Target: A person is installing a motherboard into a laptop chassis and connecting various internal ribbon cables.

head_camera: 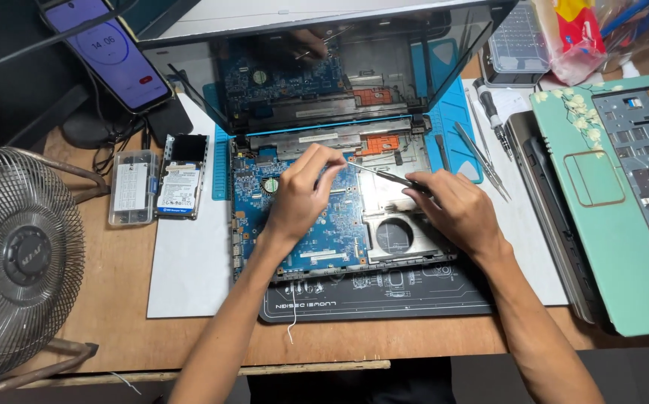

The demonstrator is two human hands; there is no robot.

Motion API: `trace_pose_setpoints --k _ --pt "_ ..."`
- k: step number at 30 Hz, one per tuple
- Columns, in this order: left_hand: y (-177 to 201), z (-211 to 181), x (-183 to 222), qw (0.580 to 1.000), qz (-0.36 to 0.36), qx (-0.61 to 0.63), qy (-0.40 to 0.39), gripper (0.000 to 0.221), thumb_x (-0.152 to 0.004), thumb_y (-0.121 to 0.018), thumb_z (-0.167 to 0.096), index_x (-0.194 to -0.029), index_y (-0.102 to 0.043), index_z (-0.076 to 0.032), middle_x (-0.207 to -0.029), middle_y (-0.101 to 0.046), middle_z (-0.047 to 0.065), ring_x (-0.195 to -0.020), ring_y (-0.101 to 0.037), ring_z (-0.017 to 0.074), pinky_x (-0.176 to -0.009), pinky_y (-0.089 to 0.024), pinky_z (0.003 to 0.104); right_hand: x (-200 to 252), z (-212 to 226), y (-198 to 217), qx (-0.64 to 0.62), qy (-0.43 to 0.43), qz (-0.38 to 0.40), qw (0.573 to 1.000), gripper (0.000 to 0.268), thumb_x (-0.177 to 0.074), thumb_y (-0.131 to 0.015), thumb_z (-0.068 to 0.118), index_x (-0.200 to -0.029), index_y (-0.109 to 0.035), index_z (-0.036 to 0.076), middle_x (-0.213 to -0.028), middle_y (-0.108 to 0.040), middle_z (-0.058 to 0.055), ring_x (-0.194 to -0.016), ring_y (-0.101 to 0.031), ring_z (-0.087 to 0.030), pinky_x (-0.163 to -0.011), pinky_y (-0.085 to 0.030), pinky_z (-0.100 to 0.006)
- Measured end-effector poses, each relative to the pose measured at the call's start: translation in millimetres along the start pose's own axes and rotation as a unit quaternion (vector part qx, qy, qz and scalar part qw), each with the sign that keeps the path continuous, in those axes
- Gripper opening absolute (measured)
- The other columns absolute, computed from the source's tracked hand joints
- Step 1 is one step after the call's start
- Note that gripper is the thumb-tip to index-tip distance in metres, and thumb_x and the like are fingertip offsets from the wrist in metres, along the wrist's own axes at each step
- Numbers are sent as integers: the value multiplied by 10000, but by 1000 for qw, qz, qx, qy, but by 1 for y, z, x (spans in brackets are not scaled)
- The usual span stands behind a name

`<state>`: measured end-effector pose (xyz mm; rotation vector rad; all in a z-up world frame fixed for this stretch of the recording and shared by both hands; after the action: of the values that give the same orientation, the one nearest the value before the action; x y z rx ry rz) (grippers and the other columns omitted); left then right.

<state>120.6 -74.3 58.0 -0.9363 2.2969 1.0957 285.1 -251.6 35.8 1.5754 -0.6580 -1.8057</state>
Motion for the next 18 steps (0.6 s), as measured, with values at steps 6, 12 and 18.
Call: trace_pose_setpoints --k 6,12,18 --pt "20 1 10 999 -19 37 28 89 -980 -661 -1 -978 -670 -90 -914 -714 58 -882 -740 263 -790 -610 373 -5 17 -7 -7 11 13 1000 147 -970 -725 111 -1118 -718 114 -673 -600 -2 -600 -635 -211 -605 -521 -306" --pt "25 0 13 994 -30 88 56 91 -961 -678 5 -956 -686 -86 -927 -746 72 -898 -752 276 -788 -618 376 7 8 -15 -7 -2 15 1000 118 -997 -704 128 -1112 -726 114 -657 -602 3 -586 -625 -210 -602 -517 -313" --pt "33 -2 11 980 -48 165 95 60 -943 -706 6 -927 -701 -52 -915 -762 117 -929 -767 295 -832 -623 388 7 9 -17 -37 3 9 999 115 -1001 -692 130 -1105 -722 95 -661 -596 -2 -575 -607 -203 -589 -500 -305"
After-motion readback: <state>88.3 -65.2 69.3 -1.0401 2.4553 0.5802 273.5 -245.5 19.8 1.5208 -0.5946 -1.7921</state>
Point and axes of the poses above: each hand's wrist, its own x-axis away from the middle knuckle, its own y-axis out of the back of the hand, z = x × y, the point moved 5 cm from there along -x, towards the middle knuckle
